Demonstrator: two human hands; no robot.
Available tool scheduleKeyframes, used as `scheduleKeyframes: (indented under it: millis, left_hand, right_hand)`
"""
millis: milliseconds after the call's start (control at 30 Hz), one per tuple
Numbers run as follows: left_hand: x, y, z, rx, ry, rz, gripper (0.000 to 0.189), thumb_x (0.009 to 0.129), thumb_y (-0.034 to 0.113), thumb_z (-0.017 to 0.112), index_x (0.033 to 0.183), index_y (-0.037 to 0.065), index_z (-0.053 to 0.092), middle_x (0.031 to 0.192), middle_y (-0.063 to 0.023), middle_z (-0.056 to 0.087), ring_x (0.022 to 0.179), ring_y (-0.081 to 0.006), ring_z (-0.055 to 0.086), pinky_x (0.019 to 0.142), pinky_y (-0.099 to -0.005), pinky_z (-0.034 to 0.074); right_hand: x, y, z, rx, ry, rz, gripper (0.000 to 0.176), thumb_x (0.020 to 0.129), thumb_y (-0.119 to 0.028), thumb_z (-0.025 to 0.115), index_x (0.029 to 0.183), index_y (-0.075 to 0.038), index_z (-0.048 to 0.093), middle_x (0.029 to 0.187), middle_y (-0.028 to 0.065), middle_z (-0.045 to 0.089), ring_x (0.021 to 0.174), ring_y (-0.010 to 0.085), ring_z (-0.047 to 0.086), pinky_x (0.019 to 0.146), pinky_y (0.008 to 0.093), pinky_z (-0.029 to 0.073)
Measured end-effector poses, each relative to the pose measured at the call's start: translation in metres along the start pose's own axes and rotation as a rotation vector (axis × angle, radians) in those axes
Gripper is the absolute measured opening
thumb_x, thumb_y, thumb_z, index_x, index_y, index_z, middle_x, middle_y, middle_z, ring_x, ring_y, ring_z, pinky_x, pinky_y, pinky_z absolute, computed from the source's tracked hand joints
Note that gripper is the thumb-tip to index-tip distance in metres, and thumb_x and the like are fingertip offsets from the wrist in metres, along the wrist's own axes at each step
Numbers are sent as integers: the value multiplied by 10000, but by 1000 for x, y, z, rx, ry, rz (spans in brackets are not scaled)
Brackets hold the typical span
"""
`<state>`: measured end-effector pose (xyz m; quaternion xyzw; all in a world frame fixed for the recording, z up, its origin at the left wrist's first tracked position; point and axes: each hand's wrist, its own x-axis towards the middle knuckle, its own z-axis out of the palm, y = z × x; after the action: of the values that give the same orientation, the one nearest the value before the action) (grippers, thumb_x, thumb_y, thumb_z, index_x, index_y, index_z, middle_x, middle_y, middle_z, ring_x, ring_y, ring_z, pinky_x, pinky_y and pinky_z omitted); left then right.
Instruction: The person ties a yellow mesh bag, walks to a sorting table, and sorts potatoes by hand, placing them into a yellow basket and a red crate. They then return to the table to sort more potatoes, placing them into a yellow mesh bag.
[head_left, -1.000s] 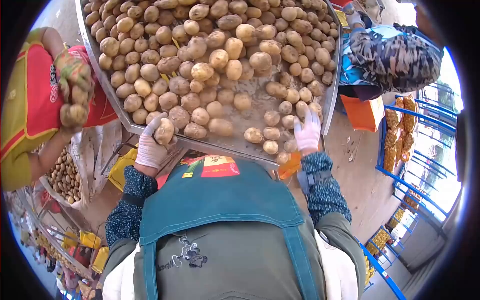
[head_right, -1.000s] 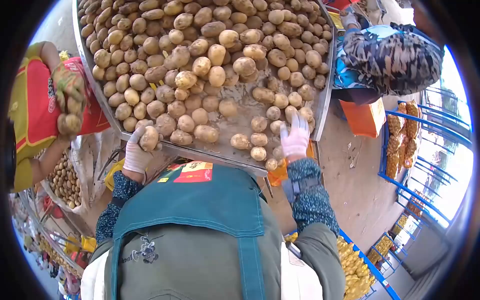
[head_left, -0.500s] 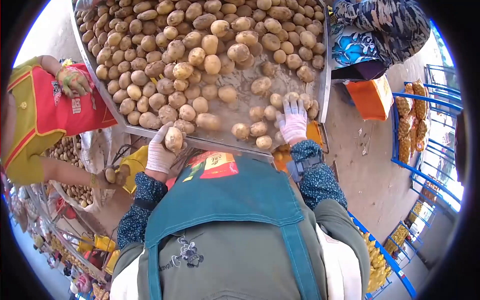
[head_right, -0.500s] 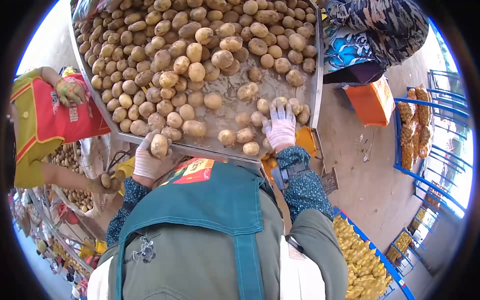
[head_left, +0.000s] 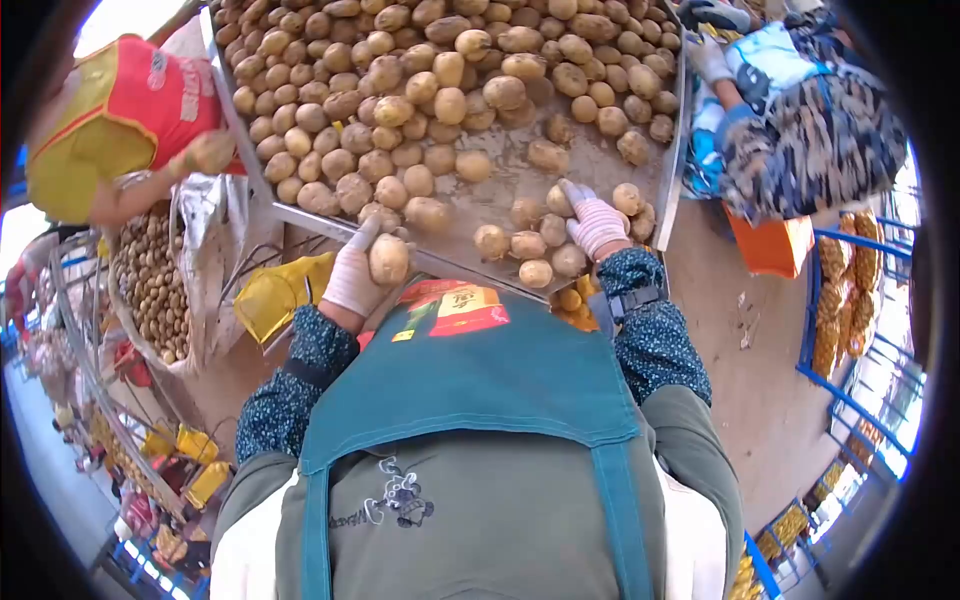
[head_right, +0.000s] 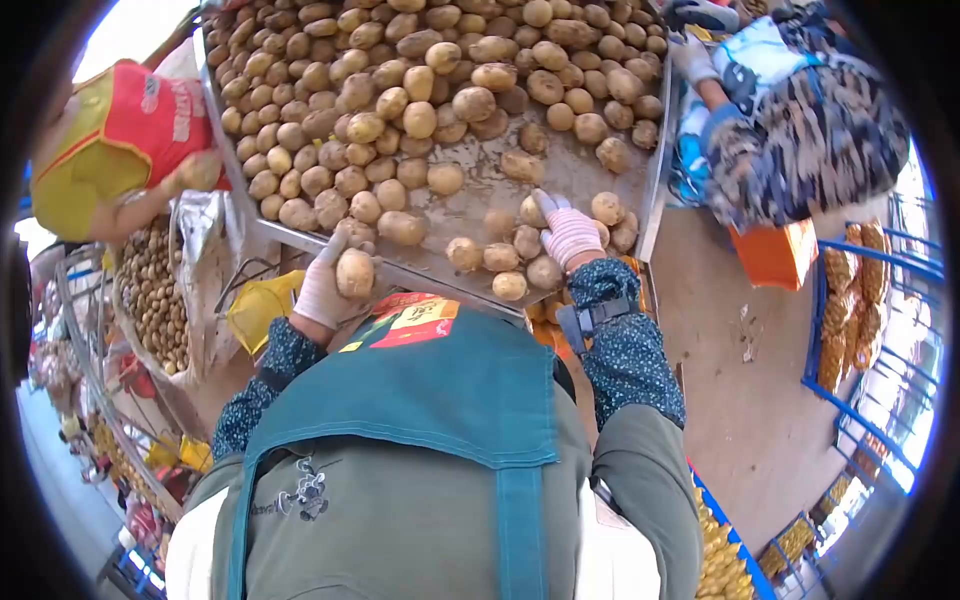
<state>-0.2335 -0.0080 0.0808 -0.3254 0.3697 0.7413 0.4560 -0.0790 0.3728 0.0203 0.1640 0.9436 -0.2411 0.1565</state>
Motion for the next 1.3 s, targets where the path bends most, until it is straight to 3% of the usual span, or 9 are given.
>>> scheduleKeyframes:
  millis: [200,367,400,533,733,1033,1167,1233,1300]
  left_hand:
    - [-9,-7,8,90,-3,51,302,982,321,687,1192,105,664,1081,-59,712,908,-241,703,721,-396,583]
    - [-22,0,12,164,-352,-15,613,1000,249,634,1537,56,409,1405,-181,569,1156,-297,670,786,-399,621]
    - [-14,-1,3,140,-430,-50,706,997,228,629,1601,61,302,1520,-213,464,1271,-329,614,949,-403,592]
    - [-13,-5,5,35,-489,-68,601,1007,276,653,1532,91,425,1469,-165,528,1238,-335,624,1022,-340,538]
    - [-26,18,-78,-173,-552,95,669,972,392,695,1505,72,447,1391,-142,596,1142,-311,663,740,-415,616]
    - [-78,79,-253,-298,456,438,489,896,420,791,1246,117,634,1058,-87,708,835,-285,706,628,-434,606]
    - [-52,98,-332,-158,681,379,521,941,409,729,1311,64,606,1189,-139,684,1013,-268,690,832,-453,584]
    - [-38,109,-318,616,1069,504,568,948,374,687,1358,-4,580,1268,-185,666,1084,-303,671,975,-393,522]
    - [-25,111,-299,1179,1100,807,532,940,310,699,1355,-5,594,1284,-200,666,1118,-340,660,986,-420,511]
  right_hand:
    - [25,3,-2,349,-6,97,667,821,-259,762,1437,-128,544,1255,255,650,1226,418,595,1057,437,481]
    - [10,-60,-16,1206,-135,310,427,928,-247,708,1316,-87,629,906,9,676,658,77,583,561,227,443]
    - [9,-81,-25,1181,-201,253,441,928,-254,713,1321,-73,627,959,24,684,721,93,611,613,241,480]
    - [17,-175,-7,1097,-383,-171,607,914,-327,751,1414,-34,570,1222,116,682,1116,176,630,949,318,518]
    - [42,-249,1,970,-627,-334,606,954,-336,714,1440,-15,548,1268,187,677,1201,264,625,1034,365,488]
    - [110,-318,50,-34,-26,-760,619,912,-485,631,1377,-82,569,1495,212,502,1416,419,415,1188,524,292]
    - [135,-320,84,-240,37,-804,668,920,-537,597,1437,-117,549,1566,159,452,1478,397,343,1228,549,186]
    - [129,-314,74,-239,15,-769,666,910,-522,604,1448,-133,546,1576,136,445,1498,379,312,1222,574,166]
    - [117,-299,73,-252,40,-699,647,899,-485,610,1444,-141,552,1567,135,455,1503,378,300,1210,586,177]
